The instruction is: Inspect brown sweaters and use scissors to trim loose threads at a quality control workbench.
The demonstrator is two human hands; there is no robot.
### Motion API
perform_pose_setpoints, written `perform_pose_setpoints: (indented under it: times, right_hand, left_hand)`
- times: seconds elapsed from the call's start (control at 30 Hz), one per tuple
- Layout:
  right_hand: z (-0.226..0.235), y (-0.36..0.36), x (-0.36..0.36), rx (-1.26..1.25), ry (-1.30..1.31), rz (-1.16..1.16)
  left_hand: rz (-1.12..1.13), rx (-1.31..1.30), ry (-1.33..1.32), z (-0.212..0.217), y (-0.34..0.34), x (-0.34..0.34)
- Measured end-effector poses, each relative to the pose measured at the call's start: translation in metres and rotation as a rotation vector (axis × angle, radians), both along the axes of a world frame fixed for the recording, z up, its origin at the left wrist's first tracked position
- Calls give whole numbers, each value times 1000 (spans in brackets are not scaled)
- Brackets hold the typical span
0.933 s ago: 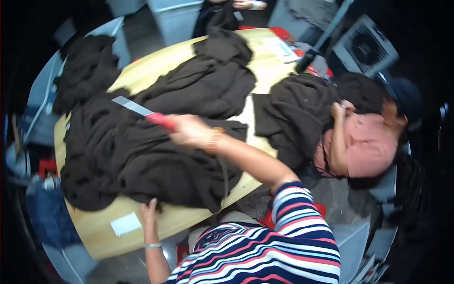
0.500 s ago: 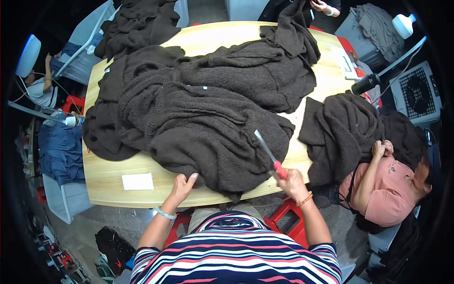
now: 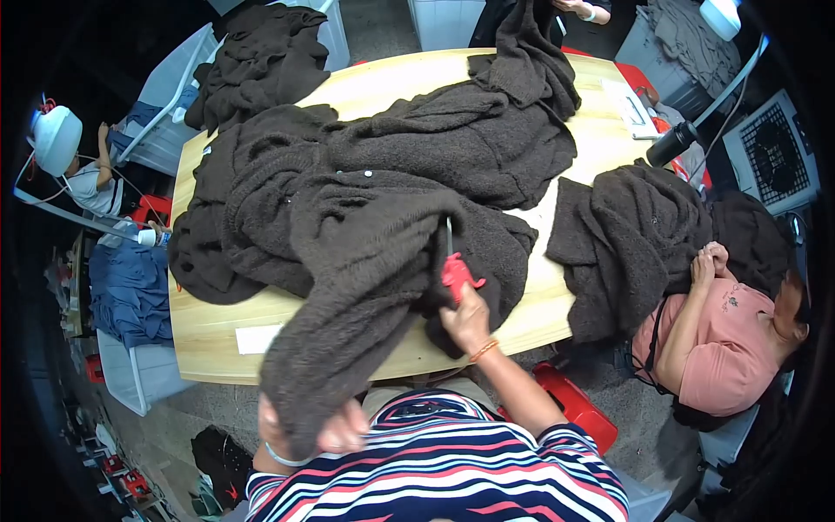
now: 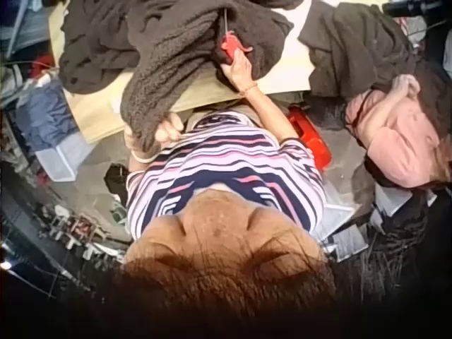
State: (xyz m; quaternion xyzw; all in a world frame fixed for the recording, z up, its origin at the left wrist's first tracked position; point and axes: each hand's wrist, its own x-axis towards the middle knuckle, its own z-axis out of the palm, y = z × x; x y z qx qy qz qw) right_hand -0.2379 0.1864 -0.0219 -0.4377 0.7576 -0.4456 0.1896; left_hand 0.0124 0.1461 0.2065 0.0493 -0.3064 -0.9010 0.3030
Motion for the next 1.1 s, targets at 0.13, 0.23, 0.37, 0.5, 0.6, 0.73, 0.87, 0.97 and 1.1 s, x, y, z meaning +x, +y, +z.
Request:
perform_pose_setpoints:
  times: [0.13, 0.23, 0.37, 0.5, 0.6, 0.73, 0.87, 0.97, 1.1]
  right_hand:
    - [55, 28, -83, -45, 52, 85]
    - [143, 30, -144, -86, 354, 240]
    - [157, -2, -191, 297, 636, 220]
    - [117, -8, -178, 561, 549, 344]
    - [111, 31, -154, 510, -38, 427]
    - [115, 70, -90, 251, -132, 491]
    - [132, 36, -7, -226, -147, 579]
    - [113, 26, 7, -137, -318, 324]
    - [90, 21, -18, -52, -160, 169]
  left_hand:
    - [-49, -243, 283, 11, -21, 43]
    - [-104, -473, 559, 11, -29, 57]
    - [206, -51, 348, -27, -29, 26]
    - [452, 377, 82, -79, -47, -2]
    - [503, 474, -1, -95, -32, -4]
    - [400, 365, -89, -87, -17, -31]
    - [233, 206, -263, -58, 11, -76]
    - [255, 4, -329, -23, 6, -85]
    - [192, -7, -138, -25, 3, -42]
